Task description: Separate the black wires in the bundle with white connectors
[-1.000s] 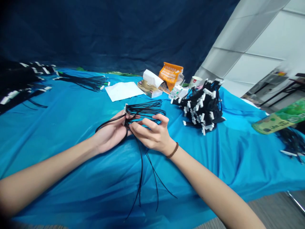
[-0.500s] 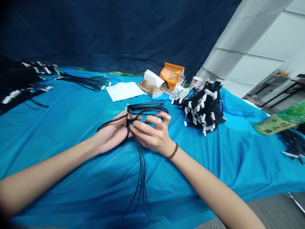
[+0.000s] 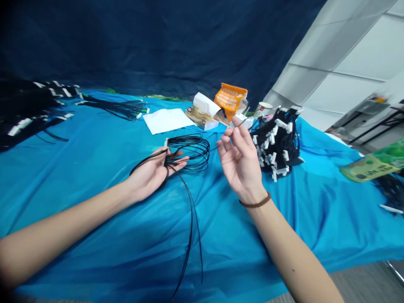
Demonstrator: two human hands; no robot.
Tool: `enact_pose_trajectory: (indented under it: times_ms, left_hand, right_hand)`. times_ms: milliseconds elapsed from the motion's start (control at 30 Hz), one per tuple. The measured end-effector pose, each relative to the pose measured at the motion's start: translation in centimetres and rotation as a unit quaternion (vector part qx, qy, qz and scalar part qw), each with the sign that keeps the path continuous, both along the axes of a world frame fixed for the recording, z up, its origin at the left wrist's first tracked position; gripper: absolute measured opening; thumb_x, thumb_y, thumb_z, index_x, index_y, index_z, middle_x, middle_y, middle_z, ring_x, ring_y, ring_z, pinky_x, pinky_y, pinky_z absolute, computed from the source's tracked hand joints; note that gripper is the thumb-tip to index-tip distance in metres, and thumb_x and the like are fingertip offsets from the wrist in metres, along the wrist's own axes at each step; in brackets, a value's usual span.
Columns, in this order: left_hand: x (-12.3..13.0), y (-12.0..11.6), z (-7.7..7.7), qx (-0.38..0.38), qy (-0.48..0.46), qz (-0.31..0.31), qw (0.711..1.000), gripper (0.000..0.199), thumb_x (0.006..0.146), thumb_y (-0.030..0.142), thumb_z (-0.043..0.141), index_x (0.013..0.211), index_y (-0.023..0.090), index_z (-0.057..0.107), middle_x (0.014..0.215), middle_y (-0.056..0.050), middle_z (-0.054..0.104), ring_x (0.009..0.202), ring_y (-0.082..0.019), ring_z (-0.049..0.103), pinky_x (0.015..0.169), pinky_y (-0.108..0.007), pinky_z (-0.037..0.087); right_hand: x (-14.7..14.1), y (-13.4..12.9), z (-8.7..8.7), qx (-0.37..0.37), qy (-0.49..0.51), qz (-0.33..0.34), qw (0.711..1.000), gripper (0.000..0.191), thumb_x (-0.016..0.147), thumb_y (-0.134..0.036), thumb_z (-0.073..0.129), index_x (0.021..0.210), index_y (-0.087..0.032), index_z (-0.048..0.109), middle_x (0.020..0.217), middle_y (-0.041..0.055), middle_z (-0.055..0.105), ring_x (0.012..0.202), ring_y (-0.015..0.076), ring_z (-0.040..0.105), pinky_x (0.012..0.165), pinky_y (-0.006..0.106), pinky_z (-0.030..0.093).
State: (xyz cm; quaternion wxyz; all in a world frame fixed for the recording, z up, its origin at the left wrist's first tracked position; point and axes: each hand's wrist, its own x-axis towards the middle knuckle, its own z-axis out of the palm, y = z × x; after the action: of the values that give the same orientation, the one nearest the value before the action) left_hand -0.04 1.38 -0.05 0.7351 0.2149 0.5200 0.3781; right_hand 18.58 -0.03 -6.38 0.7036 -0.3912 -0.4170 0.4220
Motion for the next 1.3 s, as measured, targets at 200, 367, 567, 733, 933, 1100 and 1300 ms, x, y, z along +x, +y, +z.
enact_pose_trajectory:
  times_ms: [200,367,567,733,933,1100,1300]
  left_hand:
    - [0.2,-0.7,0.0,0.006,0.014,-0.013,1.000,0.010,0.085,0.013,0.041,0.077,0.016,0.045,0.077,-0.004,0.063,0.076,-0.019,0.067,0.085,-0.040,0.047]
    - [0.1,-0.9,-0.3,0.043,0.000,-0.038,0.998,0.008,0.085,0.014,0.044,0.078,0.016,0.049,0.080,-0.004,0.064,0.079,-0.016,0.065,0.087,-0.041,0.046]
    - [-0.3,-1.1,-0.8,0.085,-0.001,-0.055,0.995,0.010,0.084,0.021,0.049,0.079,0.015,0.053,0.085,-0.003,0.064,0.082,-0.015,0.063,0.089,-0.040,0.046]
    - [-0.3,-1.2,-0.7,0.106,0.011,-0.069,0.992,0.011,0.085,0.022,0.047,0.079,0.015,0.053,0.086,-0.003,0.064,0.083,-0.014,0.063,0.089,-0.039,0.046]
    - [-0.1,-1.2,-0.5,0.102,0.026,-0.073,0.992,0.011,0.085,0.024,0.048,0.082,0.015,0.054,0.090,-0.004,0.063,0.084,-0.014,0.062,0.089,-0.038,0.046]
    - [-0.1,-1.1,-0.6,0.108,0.028,-0.078,0.991,0.011,0.085,0.024,0.049,0.081,0.015,0.054,0.090,-0.004,0.062,0.083,-0.014,0.062,0.088,-0.037,0.046]
    - [-0.2,-1.1,-0.6,0.117,0.043,-0.086,0.988,0.013,0.085,0.026,0.048,0.082,0.015,0.054,0.091,-0.005,0.063,0.082,-0.014,0.063,0.088,-0.037,0.046]
  right_hand:
    - [-1.3,-1.1,1.1,0.031,-0.161,-0.141,0.976,0.018,0.082,-0.031,0.054,0.098,-0.029,0.065,0.076,0.0001,0.060,0.057,0.0076,0.049,0.048,0.022,0.037]
    - [-3.7,-2.6,2.4,0.142,-0.406,-0.141,0.892,0.005,0.074,-0.019,0.064,0.077,-0.022,0.067,0.066,0.0001,0.060,0.060,0.0101,0.050,0.055,0.027,0.039]
    - [-4.2,-2.5,2.1,0.159,-0.467,-0.144,0.858,0.005,0.077,-0.018,0.060,0.073,-0.019,0.062,0.064,0.0005,0.059,0.059,0.0102,0.044,0.054,0.026,0.036]
    - [-4.2,-2.5,2.1,0.152,-0.476,-0.133,0.856,0.003,0.076,-0.017,0.060,0.074,-0.018,0.061,0.065,0.0011,0.059,0.061,0.0108,0.043,0.055,0.026,0.035]
    - [-4.1,-2.5,1.9,0.140,-0.477,-0.120,0.859,0.004,0.078,-0.019,0.058,0.076,-0.020,0.062,0.067,0.0010,0.059,0.062,0.0112,0.044,0.056,0.026,0.036]
    - [-4.2,-2.4,2.1,0.137,-0.467,-0.120,0.865,0.005,0.078,-0.019,0.058,0.074,-0.019,0.061,0.066,0.0009,0.058,0.062,0.0112,0.044,0.057,0.027,0.036]
    - [-4.2,-2.4,2.1,0.115,-0.441,-0.110,0.883,0.003,0.077,-0.019,0.059,0.075,-0.018,0.062,0.065,0.0010,0.058,0.062,0.0110,0.045,0.058,0.027,0.037]
